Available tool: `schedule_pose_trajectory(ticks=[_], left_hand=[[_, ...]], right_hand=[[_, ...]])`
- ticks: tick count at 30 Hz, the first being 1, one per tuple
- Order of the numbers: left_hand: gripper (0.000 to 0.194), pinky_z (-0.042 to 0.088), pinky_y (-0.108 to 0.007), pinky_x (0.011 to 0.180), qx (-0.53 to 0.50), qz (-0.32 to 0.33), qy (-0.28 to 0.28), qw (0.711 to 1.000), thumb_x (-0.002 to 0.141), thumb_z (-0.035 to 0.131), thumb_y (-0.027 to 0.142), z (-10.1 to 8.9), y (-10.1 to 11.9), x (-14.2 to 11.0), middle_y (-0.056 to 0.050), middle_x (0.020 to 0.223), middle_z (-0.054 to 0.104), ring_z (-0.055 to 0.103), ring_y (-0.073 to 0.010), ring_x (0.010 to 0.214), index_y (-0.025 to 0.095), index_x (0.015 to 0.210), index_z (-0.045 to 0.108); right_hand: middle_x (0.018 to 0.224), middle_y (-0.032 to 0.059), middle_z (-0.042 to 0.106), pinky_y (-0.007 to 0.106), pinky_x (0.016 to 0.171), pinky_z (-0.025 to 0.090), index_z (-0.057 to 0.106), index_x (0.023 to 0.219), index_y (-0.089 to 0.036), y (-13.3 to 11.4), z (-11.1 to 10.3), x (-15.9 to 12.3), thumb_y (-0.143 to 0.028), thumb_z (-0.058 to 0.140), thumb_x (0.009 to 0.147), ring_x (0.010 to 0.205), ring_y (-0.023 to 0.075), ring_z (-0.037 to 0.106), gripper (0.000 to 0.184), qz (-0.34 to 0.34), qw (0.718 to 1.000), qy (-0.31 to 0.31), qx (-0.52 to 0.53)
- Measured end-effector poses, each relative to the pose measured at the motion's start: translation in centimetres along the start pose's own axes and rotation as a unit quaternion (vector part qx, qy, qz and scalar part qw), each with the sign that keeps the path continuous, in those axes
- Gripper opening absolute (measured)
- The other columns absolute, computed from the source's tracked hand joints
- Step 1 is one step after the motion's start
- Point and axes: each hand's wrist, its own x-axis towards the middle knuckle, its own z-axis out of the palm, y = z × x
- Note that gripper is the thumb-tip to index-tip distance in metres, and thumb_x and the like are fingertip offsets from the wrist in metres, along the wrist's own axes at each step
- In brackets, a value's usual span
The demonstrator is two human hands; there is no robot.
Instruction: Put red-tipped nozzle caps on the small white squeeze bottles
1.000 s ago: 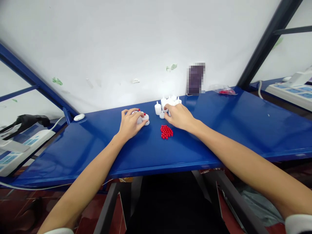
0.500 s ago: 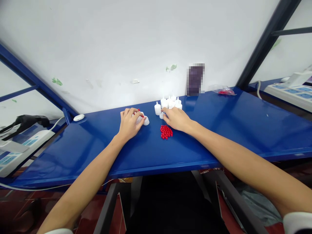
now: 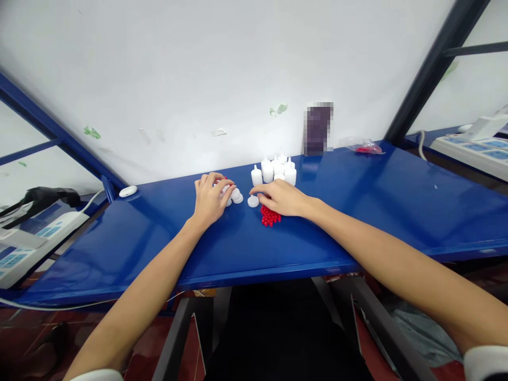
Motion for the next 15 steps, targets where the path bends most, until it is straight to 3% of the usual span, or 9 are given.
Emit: schedule_pose_trajectory(ticks=[4,8,13,15], left_hand=[[0.026,0.035,-0.042,0.084,-0.007,0.001,0.004,1.0,0.103,0.052,0.038,0.0,0.0,0.2,-0.01,0.111,0.065,0.054,-0.0258,0.098,0.024,0.105,0.074],[0.027,0.035,-0.041,0.085,-0.008,0.003,0.01,1.0,0.103,0.052,0.039,0.0,-0.1,0.3,-0.01,0.111,0.065,0.054,-0.0247,0.096,0.025,0.105,0.075],[0.026,0.033,-0.042,0.086,-0.009,0.002,0.0,1.0,0.102,0.054,0.039,0.1,-0.4,0.2,-0.01,0.115,0.065,0.056,-0.0255,0.1,0.026,0.108,0.076],[0.025,0.033,-0.042,0.086,-0.012,-0.003,0.004,1.0,0.102,0.055,0.039,0.1,-0.3,0.2,-0.01,0.116,0.065,0.057,-0.0252,0.1,0.026,0.111,0.075]], right_hand=[[0.079,0.0027,0.076,0.028,0.064,0.044,0.074,0.121,-0.019,-0.8,-0.1,-0.2,-0.02,0.045,0.095,0.06,0.0148,0.061,0.038,-0.049,0.998,-0.023,0.02],[0.099,0.005,0.078,0.031,0.075,0.048,0.074,0.122,-0.02,-1.5,0.0,-0.4,-0.017,0.045,0.095,0.078,0.0173,0.068,0.04,-0.098,0.993,-0.035,0.059],[0.066,-0.0006,0.068,0.029,0.061,0.042,0.07,0.13,-0.018,-1.3,0.0,-0.4,-0.019,0.042,0.096,0.052,0.0139,0.053,0.044,-0.056,0.996,0.008,0.063],[0.065,-0.0002,0.067,0.03,0.061,0.04,0.071,0.127,-0.018,-0.8,-0.2,-0.4,-0.02,0.043,0.095,0.052,0.0141,0.052,0.043,-0.028,0.999,0.022,0.034]])
